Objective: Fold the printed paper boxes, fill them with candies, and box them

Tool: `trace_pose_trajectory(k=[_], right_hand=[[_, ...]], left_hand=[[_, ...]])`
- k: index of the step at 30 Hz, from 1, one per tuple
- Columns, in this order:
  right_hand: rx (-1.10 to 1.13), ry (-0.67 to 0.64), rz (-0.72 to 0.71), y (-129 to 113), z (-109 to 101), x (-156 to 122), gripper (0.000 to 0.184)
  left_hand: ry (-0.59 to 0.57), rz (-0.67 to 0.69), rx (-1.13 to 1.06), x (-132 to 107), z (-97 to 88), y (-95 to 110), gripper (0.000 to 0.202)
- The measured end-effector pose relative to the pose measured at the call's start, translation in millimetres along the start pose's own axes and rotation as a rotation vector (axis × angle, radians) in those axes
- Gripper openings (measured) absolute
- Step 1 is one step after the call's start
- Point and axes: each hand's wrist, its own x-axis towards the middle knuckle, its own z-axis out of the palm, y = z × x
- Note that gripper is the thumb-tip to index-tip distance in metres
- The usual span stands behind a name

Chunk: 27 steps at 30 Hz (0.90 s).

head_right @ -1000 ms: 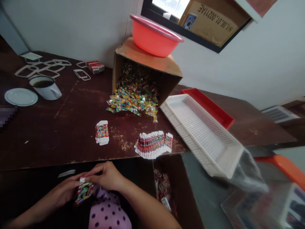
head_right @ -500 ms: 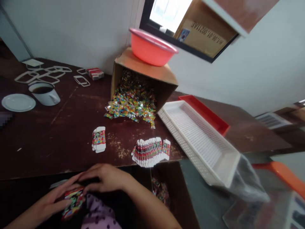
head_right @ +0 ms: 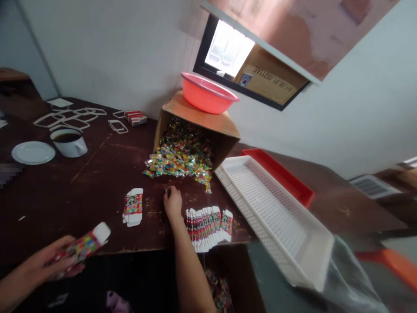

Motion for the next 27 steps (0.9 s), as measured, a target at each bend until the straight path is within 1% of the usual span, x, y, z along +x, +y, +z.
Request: trace_pose_trajectory(k=[1,2,4,5,6,7,9,10,13,16,19,20,22,24,26,27], right_hand=[[0.074,-0.051,-0.043,-4.6,6.6,-19.9,0.029],[0.194,-0.118,-0.099,-10.8,11.6,-39.9,0.032],[0.531,-0.247,-0.218,-26.8,16.7,-74.9,0.033],[0.694,-0.280,-0.263,-35.4,17.2,-87.6,0.030],[0.819,-0.286,-0.290,-43.4,16.7,-96.5,0.025],[0.889,-0.273,-0.293,-50.2,15.8,-101.6,0.020],[0.903,-0.255,-0.252,-58.5,13.5,-103.8,0.014],[0.910,-0.272,-0.236,-60.2,12.9,-103.1,0.014],[0.999,-0.340,-0.202,-59.8,14.6,-104.0,0.019],[1.083,-0.336,-0.165,-57.6,20.4,-113.1,0.025],[1.015,-0.342,-0.184,-55.0,23.7,-122.7,0.020],[0.960,-0.336,-0.200,-54.1,22.9,-124.7,0.016],[0.817,-0.299,-0.243,-52.4,17.8,-127.2,0.012],[0.648,-0.292,-0.332,-51.9,9.0,-129.1,0.008],[0.475,-0.357,-0.460,-52.4,1.0,-132.7,0.008],[0.401,-0.397,-0.515,-52.9,-1.0,-135.2,0.010]], left_hand=[[0.034,-0.026,-0.061,2.9,8.8,3.3,0.042],[0.050,-0.043,-0.074,5.5,16.7,5.7,0.049],[-0.012,-0.049,-0.052,8.4,29.7,7.7,0.054],[-0.060,-0.049,-0.034,8.3,34.8,8.0,0.054],[-0.109,-0.051,-0.025,7.4,39.1,8.2,0.053],[-0.148,-0.058,-0.027,5.7,42.5,8.3,0.052],[-0.192,-0.082,-0.055,1.5,46.8,8.3,0.053],[-0.205,-0.090,-0.068,-0.4,47.8,8.1,0.054],[-0.267,-0.093,-0.044,-4.6,47.9,5.2,0.056],[-0.335,-0.084,-0.021,-7.6,47.0,0.1,0.052],[-0.318,-0.099,-0.093,-11.2,47.4,-3.6,0.049],[-0.312,-0.103,-0.113,-12.2,47.6,-4.2,0.048],[-0.341,-0.104,-0.114,-13.4,47.2,-5.1,0.049],[-0.375,-0.089,-0.075,-13.1,45.3,-6.8,0.050],[-0.373,-0.055,-0.035,-11.8,42.3,-10.5,0.052],[-0.352,-0.032,-0.016,-11.2,40.7,-13.0,0.053]])
